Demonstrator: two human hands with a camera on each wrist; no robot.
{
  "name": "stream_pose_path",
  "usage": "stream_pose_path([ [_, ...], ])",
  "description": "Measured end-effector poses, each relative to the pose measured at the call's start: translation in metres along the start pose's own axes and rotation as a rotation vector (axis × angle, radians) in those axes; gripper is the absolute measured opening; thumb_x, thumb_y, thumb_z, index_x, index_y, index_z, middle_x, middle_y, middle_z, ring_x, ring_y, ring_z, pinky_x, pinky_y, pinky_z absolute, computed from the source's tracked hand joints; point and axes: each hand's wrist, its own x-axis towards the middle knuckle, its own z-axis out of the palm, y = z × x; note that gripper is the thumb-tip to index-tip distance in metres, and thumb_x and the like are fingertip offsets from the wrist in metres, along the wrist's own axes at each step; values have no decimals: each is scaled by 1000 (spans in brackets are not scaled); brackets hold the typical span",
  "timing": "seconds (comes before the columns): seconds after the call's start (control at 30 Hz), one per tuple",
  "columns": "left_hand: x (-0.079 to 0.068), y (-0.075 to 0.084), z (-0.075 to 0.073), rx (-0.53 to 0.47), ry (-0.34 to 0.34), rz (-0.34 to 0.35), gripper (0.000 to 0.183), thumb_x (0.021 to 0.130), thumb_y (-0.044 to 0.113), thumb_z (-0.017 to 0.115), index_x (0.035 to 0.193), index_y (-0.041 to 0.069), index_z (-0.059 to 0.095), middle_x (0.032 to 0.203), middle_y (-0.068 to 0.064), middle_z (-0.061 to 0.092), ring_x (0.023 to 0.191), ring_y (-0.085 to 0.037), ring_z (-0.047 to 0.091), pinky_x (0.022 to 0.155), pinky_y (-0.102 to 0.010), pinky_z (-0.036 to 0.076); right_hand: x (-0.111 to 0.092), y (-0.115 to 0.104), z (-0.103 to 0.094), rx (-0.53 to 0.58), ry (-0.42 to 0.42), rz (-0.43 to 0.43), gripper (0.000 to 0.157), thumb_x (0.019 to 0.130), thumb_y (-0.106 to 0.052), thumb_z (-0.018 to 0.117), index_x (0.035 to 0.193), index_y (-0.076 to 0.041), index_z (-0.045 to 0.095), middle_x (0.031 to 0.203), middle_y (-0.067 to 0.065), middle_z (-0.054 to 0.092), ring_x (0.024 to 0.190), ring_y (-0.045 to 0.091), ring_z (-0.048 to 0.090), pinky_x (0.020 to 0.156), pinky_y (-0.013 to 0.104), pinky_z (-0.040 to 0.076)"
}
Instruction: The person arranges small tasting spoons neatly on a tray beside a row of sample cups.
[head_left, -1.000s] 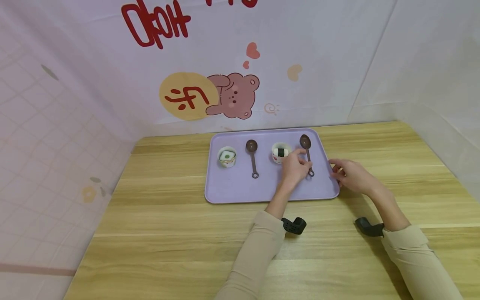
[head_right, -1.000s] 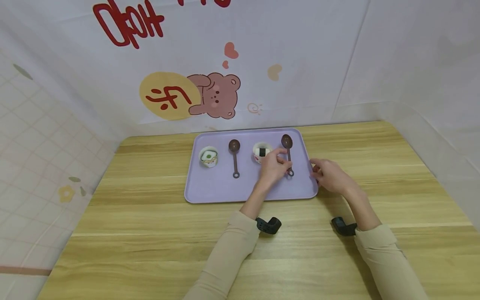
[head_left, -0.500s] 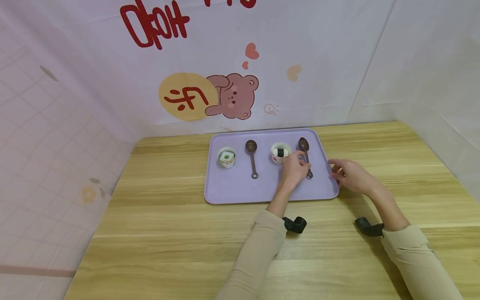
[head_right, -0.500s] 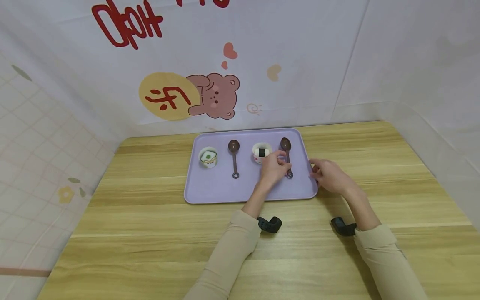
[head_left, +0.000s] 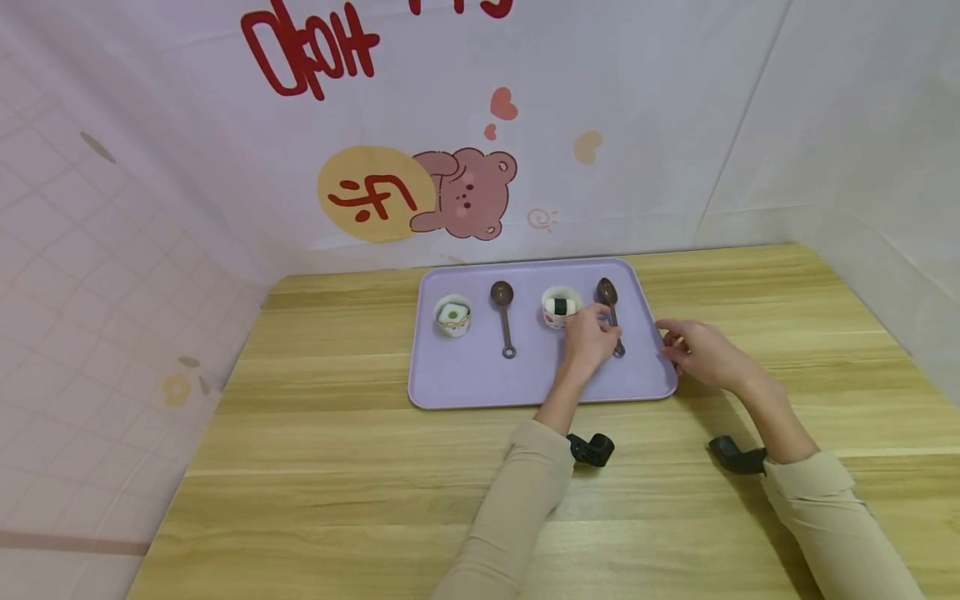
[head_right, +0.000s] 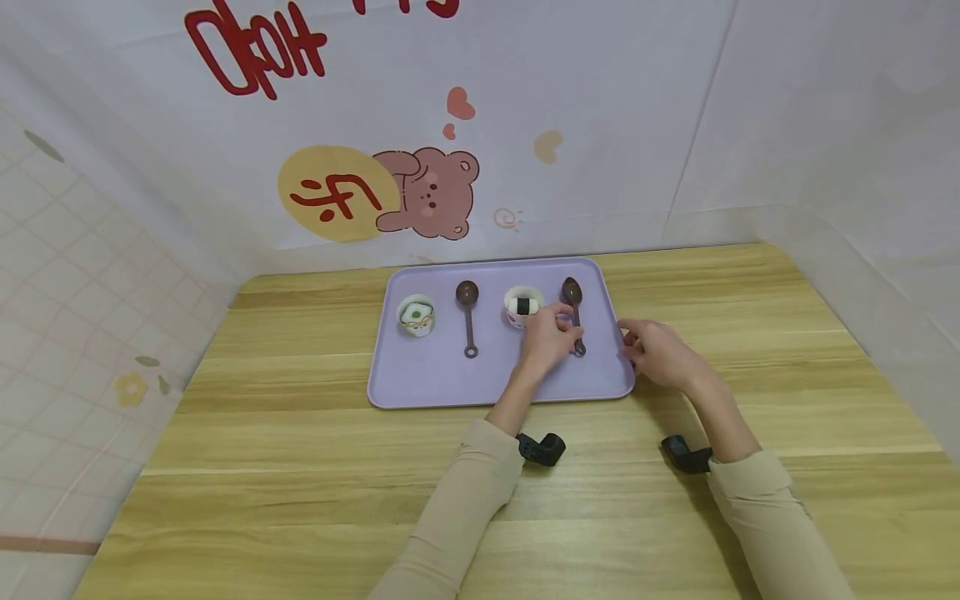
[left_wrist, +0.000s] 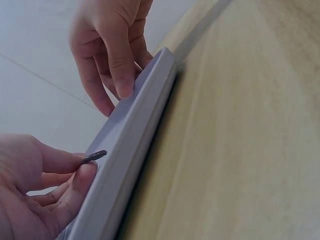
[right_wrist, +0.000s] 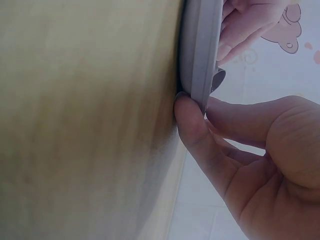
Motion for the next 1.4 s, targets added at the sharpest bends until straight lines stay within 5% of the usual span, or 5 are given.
stream_pose_path([
  [0.9,0,-2,4,-9,59,-39,20,85,8,81,105,5,77,86,-6,76,77,-10,70,67,-17,50,1,-2,0,-4,-1,6,42,94,9,62,131,23,46,93,23,64,68,21,65,56,29,56],
  [1.4,-1,0,2,74,25,-27,20,87,13,80,107,11,79,85,-2,75,76,-10,65,68,-18,49,0,1,0,1,-3,12,44,95,9,61,132,24,44,95,26,64,69,22,66,57,30,57],
])
